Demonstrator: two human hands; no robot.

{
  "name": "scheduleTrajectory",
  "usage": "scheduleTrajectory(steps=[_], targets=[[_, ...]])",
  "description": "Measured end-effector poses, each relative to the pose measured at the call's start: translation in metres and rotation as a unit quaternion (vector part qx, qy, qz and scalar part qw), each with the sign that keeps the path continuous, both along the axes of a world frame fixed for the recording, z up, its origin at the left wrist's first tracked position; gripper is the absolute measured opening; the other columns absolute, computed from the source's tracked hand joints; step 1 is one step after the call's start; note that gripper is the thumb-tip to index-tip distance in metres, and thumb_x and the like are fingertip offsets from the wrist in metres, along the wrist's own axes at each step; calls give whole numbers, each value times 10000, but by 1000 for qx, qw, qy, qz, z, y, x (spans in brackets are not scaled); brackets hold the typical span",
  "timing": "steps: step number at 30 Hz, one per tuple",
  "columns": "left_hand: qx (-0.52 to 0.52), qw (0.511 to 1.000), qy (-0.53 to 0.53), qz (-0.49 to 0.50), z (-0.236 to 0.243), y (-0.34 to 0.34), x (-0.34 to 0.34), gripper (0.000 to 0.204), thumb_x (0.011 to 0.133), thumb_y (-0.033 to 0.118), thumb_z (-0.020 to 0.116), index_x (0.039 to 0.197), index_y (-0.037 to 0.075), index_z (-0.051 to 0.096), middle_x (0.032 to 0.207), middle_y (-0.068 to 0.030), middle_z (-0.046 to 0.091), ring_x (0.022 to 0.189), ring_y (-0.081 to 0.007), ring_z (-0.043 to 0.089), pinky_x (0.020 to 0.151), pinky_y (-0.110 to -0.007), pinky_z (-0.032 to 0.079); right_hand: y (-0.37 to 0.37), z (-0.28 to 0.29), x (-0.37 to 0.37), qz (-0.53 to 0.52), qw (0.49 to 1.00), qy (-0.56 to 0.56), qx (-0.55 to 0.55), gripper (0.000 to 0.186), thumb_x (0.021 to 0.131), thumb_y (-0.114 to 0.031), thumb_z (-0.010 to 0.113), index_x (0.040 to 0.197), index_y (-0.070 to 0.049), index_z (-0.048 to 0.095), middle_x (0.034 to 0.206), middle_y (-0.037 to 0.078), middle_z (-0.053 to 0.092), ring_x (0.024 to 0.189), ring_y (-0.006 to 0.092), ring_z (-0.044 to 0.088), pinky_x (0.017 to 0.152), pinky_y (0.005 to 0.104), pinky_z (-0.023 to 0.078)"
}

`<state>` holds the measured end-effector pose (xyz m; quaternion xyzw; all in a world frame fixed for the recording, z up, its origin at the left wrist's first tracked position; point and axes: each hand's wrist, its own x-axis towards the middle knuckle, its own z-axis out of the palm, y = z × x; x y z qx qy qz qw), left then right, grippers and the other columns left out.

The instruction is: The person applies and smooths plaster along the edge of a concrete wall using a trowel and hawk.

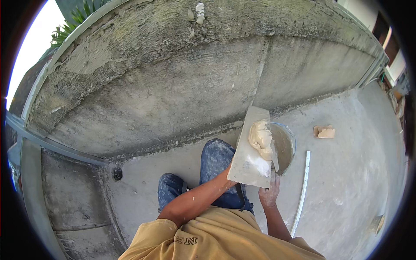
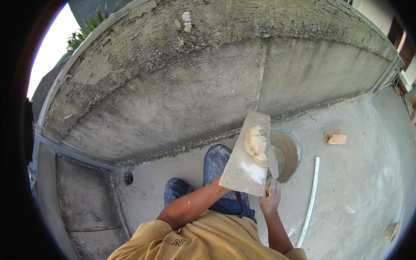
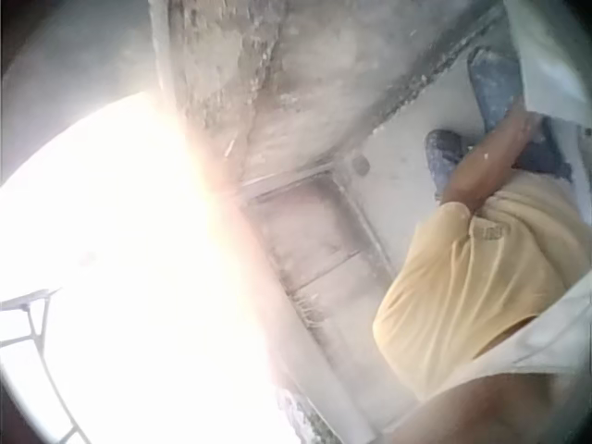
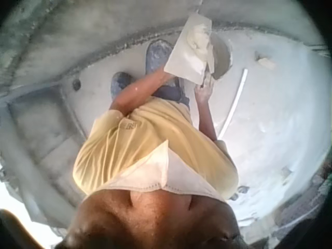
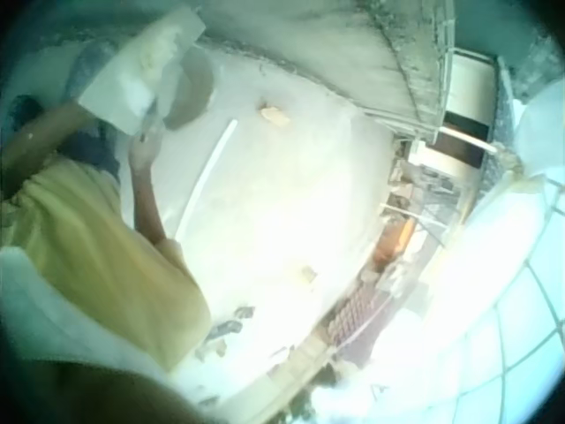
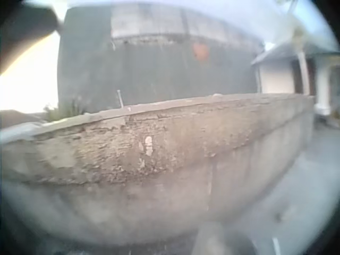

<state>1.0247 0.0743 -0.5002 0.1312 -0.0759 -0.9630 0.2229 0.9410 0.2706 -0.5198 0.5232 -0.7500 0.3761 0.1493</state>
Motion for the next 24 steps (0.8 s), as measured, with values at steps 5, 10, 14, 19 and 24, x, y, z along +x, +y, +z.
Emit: scheduleTrajectory(steps=[5,10,14,19,24], targets=[[19,999,-1,47,44,-23,16,352,963,261,483,1234,48,553,1081,-131,647,978,-288,662,875,-443,558,26,-10,-26,-47,998,-29,23,504,804,-81,695,1253,45,506,1100,266,551,997,448,554,835,476,496],[13,989,8,144,81,-37,61,357,964,265,479,1236,45,549,1082,-133,646,979,-288,661,875,-442,559,15,27,-68,-10,963,-105,247,496,819,-142,683,1257,32,529,1134,256,554,1068,419,548,848,471,492],[-21,959,22,280,86,-2,117,361,966,269,476,1238,43,546,1083,-134,645,980,-288,661,875,-441,560,-10,36,-74,-18,990,24,140,428,806,-162,685,1160,60,593,1088,246,584,1015,417,559,863,495,465],[-44,911,34,409,136,-15,198,366,967,273,472,1240,40,543,1085,-136,643,982,-287,661,876,-440,561,-60,38,-13,136,949,-82,271,362,822,-182,673,1070,75,614,1027,276,596,984,438,573,904,471,454],[-229,758,-78,606,247,-71,265,460,998,355,419,1314,21,402,1172,-155,569,1031,-267,639,865,-398,573,-94,0,39,177,960,-81,203,368,894,-222,624,1163,28,598,1098,243,581,1042,413,549,927,463,438]])
